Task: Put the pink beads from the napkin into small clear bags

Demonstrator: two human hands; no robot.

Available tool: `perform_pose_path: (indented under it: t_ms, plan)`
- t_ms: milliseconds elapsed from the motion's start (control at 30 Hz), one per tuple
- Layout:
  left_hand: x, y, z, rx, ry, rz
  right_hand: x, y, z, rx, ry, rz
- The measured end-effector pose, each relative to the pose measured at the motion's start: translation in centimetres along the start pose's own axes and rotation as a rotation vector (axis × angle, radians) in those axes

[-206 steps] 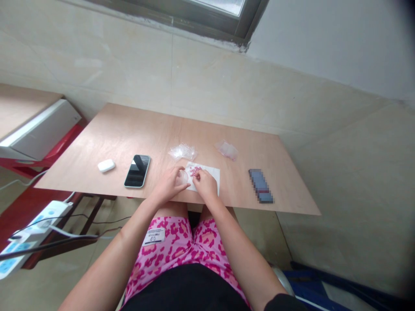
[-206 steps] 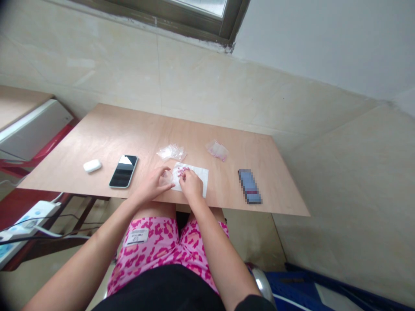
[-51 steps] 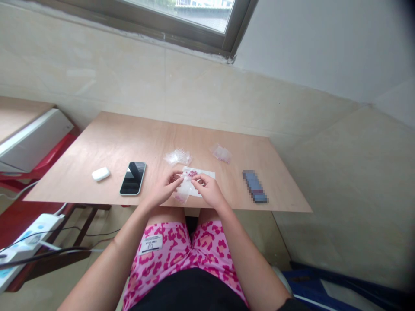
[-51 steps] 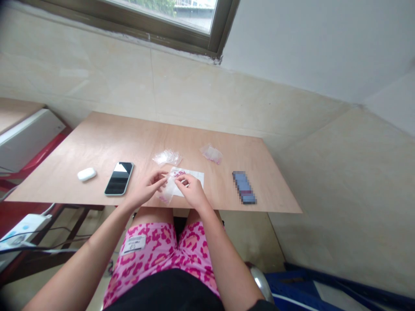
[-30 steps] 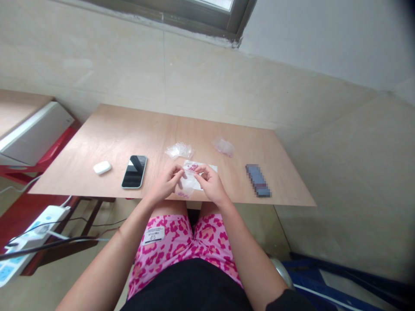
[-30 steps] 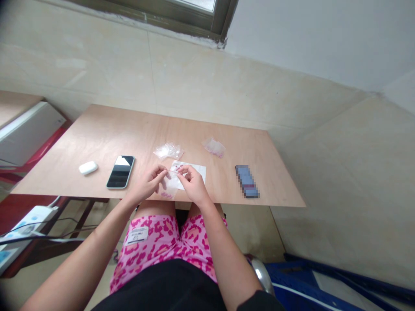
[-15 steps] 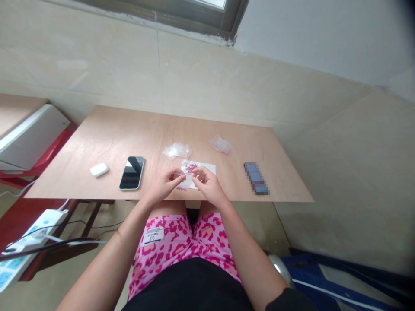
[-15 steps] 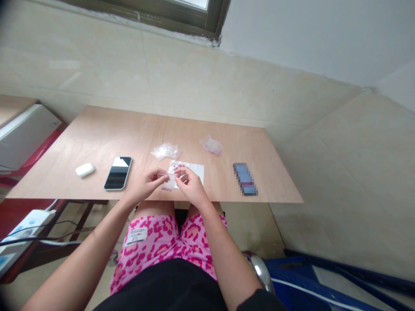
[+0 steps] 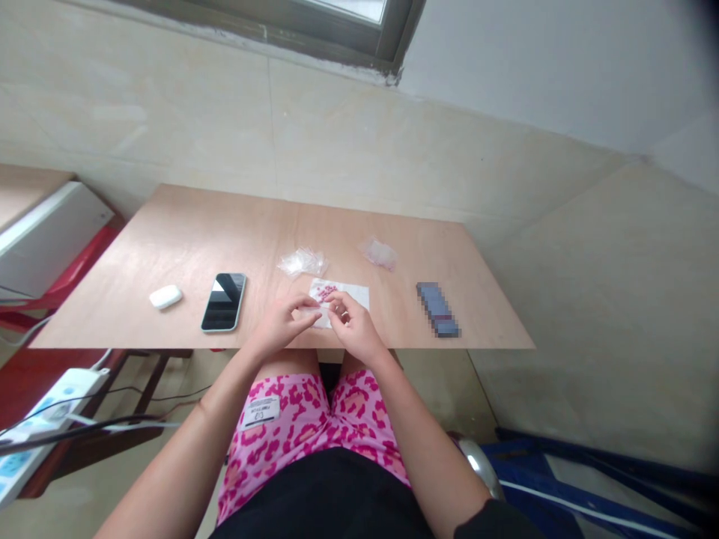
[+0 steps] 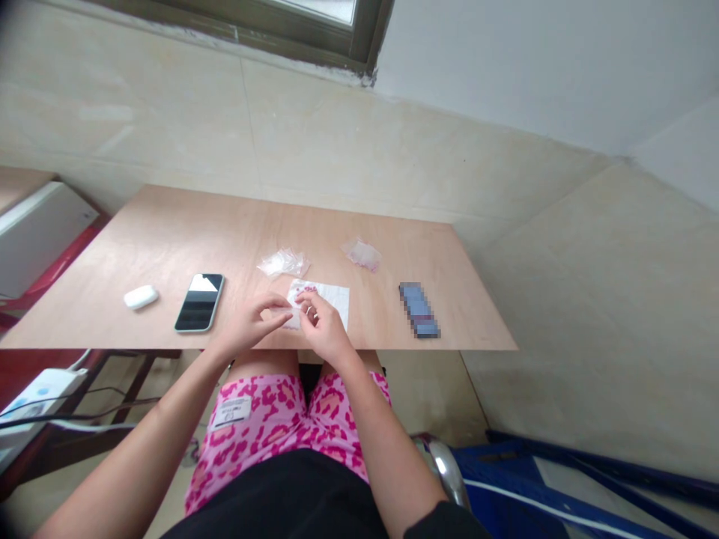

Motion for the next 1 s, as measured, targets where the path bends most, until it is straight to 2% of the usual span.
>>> perform_pose_path:
  t_ms: [133,300,500,1000]
  plan:
    - [0.5,0.4,0.1,0.03,-0.056,-0.014,0.3,-0.5,0.4,-0.051,-0.039,0.102]
    - [0.8,0.7,0.3,0.017,-0.059,-0.027,0.3,-0.9,0.6,-0.057,-0.029,0.163]
    - [0.8,0.9,0.2,0.045,-0.039,-0.029,0.2,-1.1,0.5,-0.034,-0.009,0.15]
    - [0.8,1.2,0.4,0.074,-0.056,-0.031,0.0,-0.9,0.6,-0.099,0.013,0.179]
Point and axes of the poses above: each hand's wrist, its own z-axis away from the middle knuckle, its own x-axis out of the palm, y = z × x, the point moved 6 cm from there along -z, towards the middle knuckle, and after that the axes turned 5 degrees about z, right-handed, at the moved point
